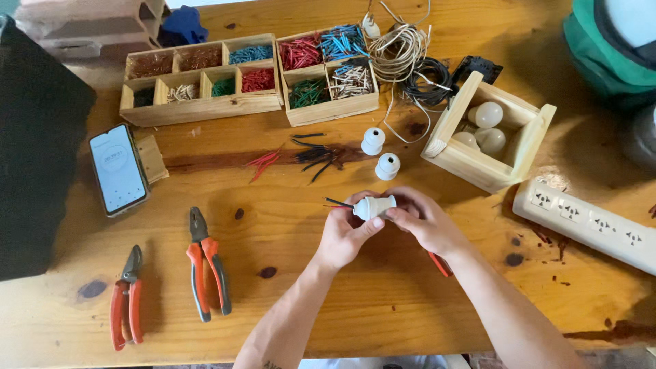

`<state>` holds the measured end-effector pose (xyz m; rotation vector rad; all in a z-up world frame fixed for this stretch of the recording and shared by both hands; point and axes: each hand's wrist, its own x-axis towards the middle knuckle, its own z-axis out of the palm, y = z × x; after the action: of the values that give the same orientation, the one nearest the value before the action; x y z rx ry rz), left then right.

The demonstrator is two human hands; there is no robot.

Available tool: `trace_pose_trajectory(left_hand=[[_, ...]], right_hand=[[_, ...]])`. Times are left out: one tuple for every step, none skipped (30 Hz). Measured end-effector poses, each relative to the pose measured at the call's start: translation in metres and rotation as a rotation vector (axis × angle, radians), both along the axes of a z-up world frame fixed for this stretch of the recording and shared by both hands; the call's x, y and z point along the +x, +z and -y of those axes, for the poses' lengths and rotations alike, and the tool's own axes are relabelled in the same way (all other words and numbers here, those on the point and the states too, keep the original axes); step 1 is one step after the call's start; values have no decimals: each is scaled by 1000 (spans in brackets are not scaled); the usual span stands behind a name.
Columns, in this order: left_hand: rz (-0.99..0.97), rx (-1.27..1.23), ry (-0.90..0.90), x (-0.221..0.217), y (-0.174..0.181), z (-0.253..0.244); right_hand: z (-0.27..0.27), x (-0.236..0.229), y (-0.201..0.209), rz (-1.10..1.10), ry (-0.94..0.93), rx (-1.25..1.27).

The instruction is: The person assembles multiple light sockets by hand, inserting wires into the socket base, tightening the screw terminals, and screwing on the outer plastic shell. They repeat this process for several sockets, placing finished units on the table.

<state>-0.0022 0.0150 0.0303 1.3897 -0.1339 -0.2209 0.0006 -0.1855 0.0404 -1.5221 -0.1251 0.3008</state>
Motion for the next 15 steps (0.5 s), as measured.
trace_pose_trajectory(left_hand=[[-43, 49, 44, 2, -11, 1], [-87, 99, 90, 3, -23, 2], [-89, 101, 90, 4, -11, 3], [-78, 67, 85, 3, 1, 4], [-67, 34, 79, 3, 14, 4], [-68, 39, 78, 6, 3, 3], [-115, 43, 143, 9, -8, 2], [-162, 42, 206, 12, -20, 2], [-163, 45, 204, 13, -26, 0], [-167, 65, 206, 14, -31, -2], [-172, 85, 209, 14, -37, -4], [-171, 85, 209, 14, -16, -3], [-140, 88, 180, 15, 5, -3], [-110, 90, 153, 15, 27, -2], [-112, 90, 154, 12, 16, -3]], right_hand=[[-2, 0, 8, 89, 23, -157], [-5, -1, 15, 178, 46, -313], [-7, -2, 18, 176, 46, -310], [-10, -2, 21, 382, 28, -331], [-13, -3, 24, 589, 8, -348], [-14, -4, 31, 588, 5, -342], [-14, -5, 37, 668, 26, -320], [-14, -6, 44, 748, 48, -302], [-11, -7, 36, 746, 45, -301], [-8, -8, 28, 731, 30, -226], [-5, -10, 20, 715, 16, -151], [-5, -8, 19, 715, 15, -151], [-5, -6, 18, 740, -70, -208], [-4, -4, 18, 762, -155, -265], [-4, -2, 19, 761, -153, -265]])
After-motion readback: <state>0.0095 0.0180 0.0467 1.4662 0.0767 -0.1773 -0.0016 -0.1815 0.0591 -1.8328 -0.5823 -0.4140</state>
